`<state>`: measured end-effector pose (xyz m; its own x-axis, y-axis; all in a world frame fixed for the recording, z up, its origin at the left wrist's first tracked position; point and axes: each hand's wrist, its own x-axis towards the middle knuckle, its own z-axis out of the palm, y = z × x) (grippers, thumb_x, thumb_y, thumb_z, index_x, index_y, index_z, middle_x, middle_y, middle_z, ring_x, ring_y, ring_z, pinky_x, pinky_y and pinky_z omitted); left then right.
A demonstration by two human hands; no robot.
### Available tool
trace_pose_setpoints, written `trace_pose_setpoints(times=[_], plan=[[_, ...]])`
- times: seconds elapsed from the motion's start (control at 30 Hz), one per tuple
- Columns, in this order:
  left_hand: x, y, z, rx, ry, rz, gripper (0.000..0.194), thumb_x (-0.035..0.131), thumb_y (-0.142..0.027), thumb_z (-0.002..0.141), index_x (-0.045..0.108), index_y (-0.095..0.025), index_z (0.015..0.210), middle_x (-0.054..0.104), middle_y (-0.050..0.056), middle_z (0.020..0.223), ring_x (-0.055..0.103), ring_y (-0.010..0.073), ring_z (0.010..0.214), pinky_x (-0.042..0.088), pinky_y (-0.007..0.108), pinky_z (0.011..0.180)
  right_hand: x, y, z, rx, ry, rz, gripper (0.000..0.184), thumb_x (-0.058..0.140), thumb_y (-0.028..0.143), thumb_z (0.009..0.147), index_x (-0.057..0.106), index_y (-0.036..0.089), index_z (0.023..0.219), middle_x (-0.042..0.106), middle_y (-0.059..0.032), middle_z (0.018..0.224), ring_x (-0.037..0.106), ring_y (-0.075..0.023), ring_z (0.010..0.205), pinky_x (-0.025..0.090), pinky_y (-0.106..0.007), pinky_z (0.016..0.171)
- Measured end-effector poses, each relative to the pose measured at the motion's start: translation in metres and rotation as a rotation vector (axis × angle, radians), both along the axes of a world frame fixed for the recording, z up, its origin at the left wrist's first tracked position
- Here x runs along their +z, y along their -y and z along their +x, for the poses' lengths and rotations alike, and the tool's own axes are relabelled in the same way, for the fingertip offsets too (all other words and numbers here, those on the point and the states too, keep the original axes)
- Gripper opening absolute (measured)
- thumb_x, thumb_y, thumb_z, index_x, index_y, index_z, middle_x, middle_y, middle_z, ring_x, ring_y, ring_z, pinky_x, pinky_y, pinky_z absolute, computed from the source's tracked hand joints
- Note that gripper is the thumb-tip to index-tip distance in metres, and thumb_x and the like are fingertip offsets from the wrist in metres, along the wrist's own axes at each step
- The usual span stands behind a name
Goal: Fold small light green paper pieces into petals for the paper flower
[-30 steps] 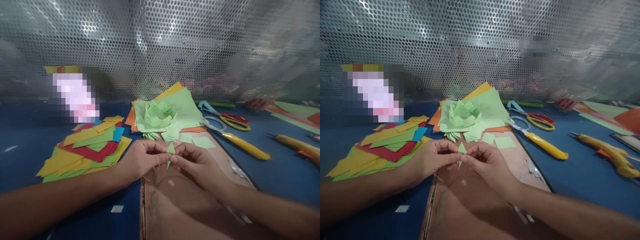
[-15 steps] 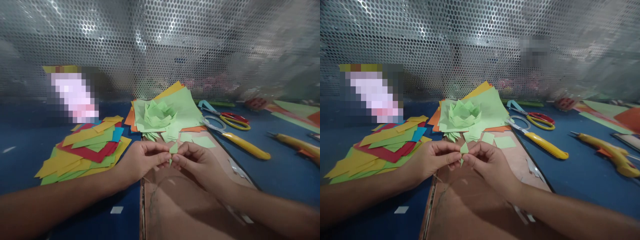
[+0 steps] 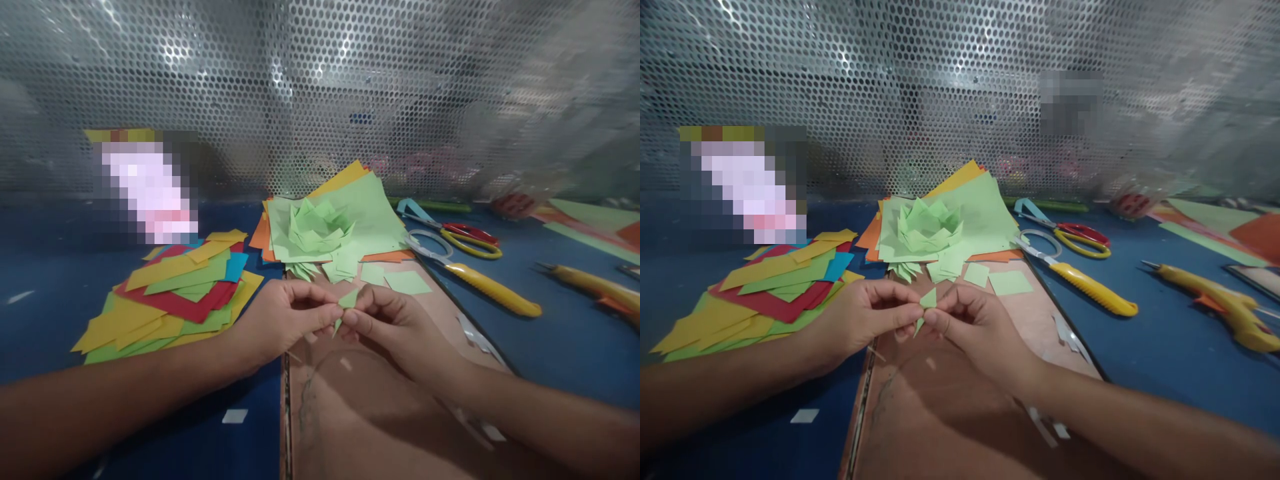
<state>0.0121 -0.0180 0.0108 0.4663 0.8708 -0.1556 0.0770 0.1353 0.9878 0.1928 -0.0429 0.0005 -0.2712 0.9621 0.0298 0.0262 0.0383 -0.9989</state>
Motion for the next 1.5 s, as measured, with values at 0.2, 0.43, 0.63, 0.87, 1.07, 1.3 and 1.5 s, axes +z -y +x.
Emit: trace_pose_setpoints(times=[0.2,0.43,0.63,0.87,1.07,1.3,1.5], plan=[[-0.001,0.000,0.000,0.010,0.002,0.024,0.017,0.070,-0.029,0.072,0.068,-0.013,0.076,0.061,-0.002,0.057,0.051,0.0068,0.051,0.042,0.017,0.052,0.003,0.000,-0.002,-0.028,0.037,0.028,0.024,0.068,0.035,0.076,0.057,0.017,0.064,0.061,0.0005,0.064,0.056,-0.0100,0.062,0.045,-0.022,0.060],[-0.003,0.001,0.000,0.038,0.070,0.020,0.016,0.071,-0.024,0.074,0.068,-0.017,0.087,0.067,-0.003,0.065,0.062,0.0089,0.061,0.048,0.017,0.060,0.003,-0.001,-0.004,-0.057,-0.001,0.007,0.024,0.073,0.034,0.070,0.056,0.018,0.066,0.058,0.0024,0.062,0.054,-0.0094,0.060,0.045,-0.021,0.058],[-0.005,0.002,0.002,-0.055,0.195,0.030,0.017,0.072,-0.017,0.073,0.065,-0.017,0.088,0.071,-0.002,0.078,0.068,0.0101,0.074,0.052,0.016,0.068,0.000,-0.001,-0.001,-0.059,-0.053,-0.072,0.027,0.072,0.035,0.071,0.053,0.016,0.065,0.058,0.0031,0.062,0.052,-0.0082,0.061,0.042,-0.021,0.060],[-0.006,0.001,0.001,-0.041,0.186,0.075,0.017,0.072,-0.017,0.072,0.059,-0.014,0.081,0.069,-0.002,0.075,0.068,0.0111,0.074,0.052,0.018,0.069,-0.002,-0.001,-0.002,0.008,-0.152,-0.069,0.019,0.071,0.029,0.074,0.059,0.019,0.085,0.057,0.0039,0.069,0.051,-0.0080,0.064,0.043,-0.022,0.064],[-0.007,-0.002,0.000,0.001,0.100,0.181,0.019,0.072,-0.016,0.070,0.055,-0.014,0.076,0.066,-0.001,0.074,0.066,0.0103,0.071,0.051,0.017,0.067,-0.001,-0.002,-0.002,-0.002,-0.044,0.017,0.013,0.068,0.027,0.076,0.060,0.017,0.076,0.057,0.0017,0.071,0.051,-0.0091,0.066,0.043,-0.022,0.063],[-0.010,-0.002,-0.004,-0.002,-0.041,0.269,0.010,0.072,-0.023,0.072,0.068,-0.015,0.078,0.069,-0.001,0.074,0.063,0.0090,0.068,0.049,0.014,0.063,0.005,0.000,-0.003,-0.054,0.060,0.064,0.009,0.068,0.024,0.075,0.062,0.018,0.074,0.058,0.0026,0.067,0.053,-0.0088,0.062,0.044,-0.020,0.060],[-0.002,0.000,-0.002,0.017,-0.126,0.257,0.008,0.069,-0.020,0.069,0.066,-0.014,0.071,0.063,-0.003,0.060,0.055,0.0062,0.054,0.044,0.013,0.051,0.002,0.001,-0.001,-0.050,0.065,0.070,0.010,0.069,0.024,0.073,0.062,0.018,0.070,0.060,0.0020,0.067,0.053,-0.0086,0.061,0.045,-0.020,0.059]])
